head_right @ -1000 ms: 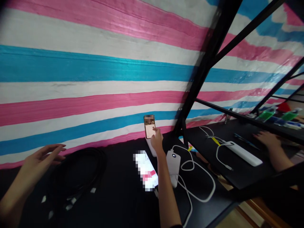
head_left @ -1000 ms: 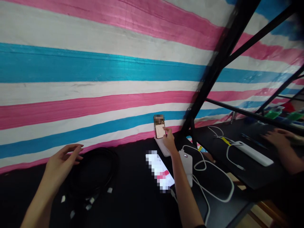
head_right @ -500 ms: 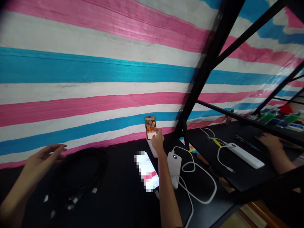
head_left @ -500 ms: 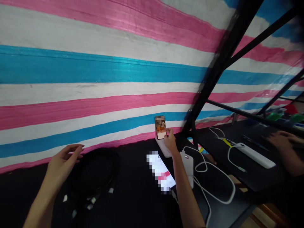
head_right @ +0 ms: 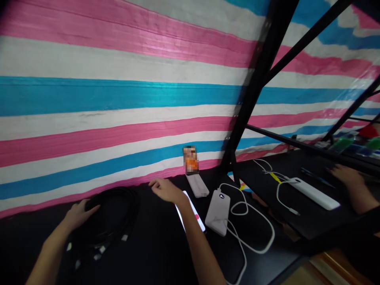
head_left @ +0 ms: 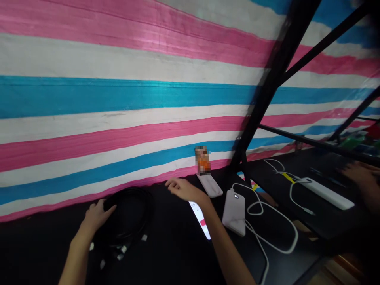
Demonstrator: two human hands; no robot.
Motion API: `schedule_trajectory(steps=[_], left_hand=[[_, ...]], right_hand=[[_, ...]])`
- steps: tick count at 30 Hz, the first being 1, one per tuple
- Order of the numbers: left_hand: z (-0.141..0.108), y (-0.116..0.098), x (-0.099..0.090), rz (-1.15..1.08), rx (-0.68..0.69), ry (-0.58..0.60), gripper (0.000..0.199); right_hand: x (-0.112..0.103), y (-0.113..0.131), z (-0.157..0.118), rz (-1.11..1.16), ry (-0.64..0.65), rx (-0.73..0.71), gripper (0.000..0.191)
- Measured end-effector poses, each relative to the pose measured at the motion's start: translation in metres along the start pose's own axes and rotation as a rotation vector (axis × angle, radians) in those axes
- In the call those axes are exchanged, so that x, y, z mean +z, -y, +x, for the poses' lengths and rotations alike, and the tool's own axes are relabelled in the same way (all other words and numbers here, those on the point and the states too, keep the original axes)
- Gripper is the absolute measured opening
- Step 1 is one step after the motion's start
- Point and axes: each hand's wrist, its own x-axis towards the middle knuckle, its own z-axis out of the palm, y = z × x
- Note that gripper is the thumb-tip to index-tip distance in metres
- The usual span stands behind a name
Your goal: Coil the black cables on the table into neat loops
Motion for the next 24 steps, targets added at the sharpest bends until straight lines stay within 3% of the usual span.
schedule_trajectory(steps=[4,7,14,18,21,24], left_hand=[[-0.016,-0.021,-0.003,0.044,-0.03,0.041,0.059],[-0.024,-0.028,-0.007,0.045,-0.04,0.087,0.056],[-0.026,-0.02,-0.024,-0.101,-0.064,0.236,0.051],[-0.034,-0.03,-0.021,-0.161,-0.091,0.109,0.046],[-0.039,-0.035,-0.016,-0.192,-0.113,-0.014,0.042],[-0.037,-0.023,-0.019,-0.235,-0.143,-0.027,0.034]], right_hand=[[0.044,0.016,0.003,-0.123,0.365,0.113,0.051],[0.071,0.023,0.002,-0.1,0.488,0.212,0.073],[0.101,0.014,0.005,-0.021,0.336,0.288,0.094],[0.111,0.006,0.005,0.118,0.294,0.297,0.097],[0.116,0.004,0.003,0.049,0.205,0.288,0.089],[0.119,0.003,-0.001,-0.037,0.137,0.196,0.08]])
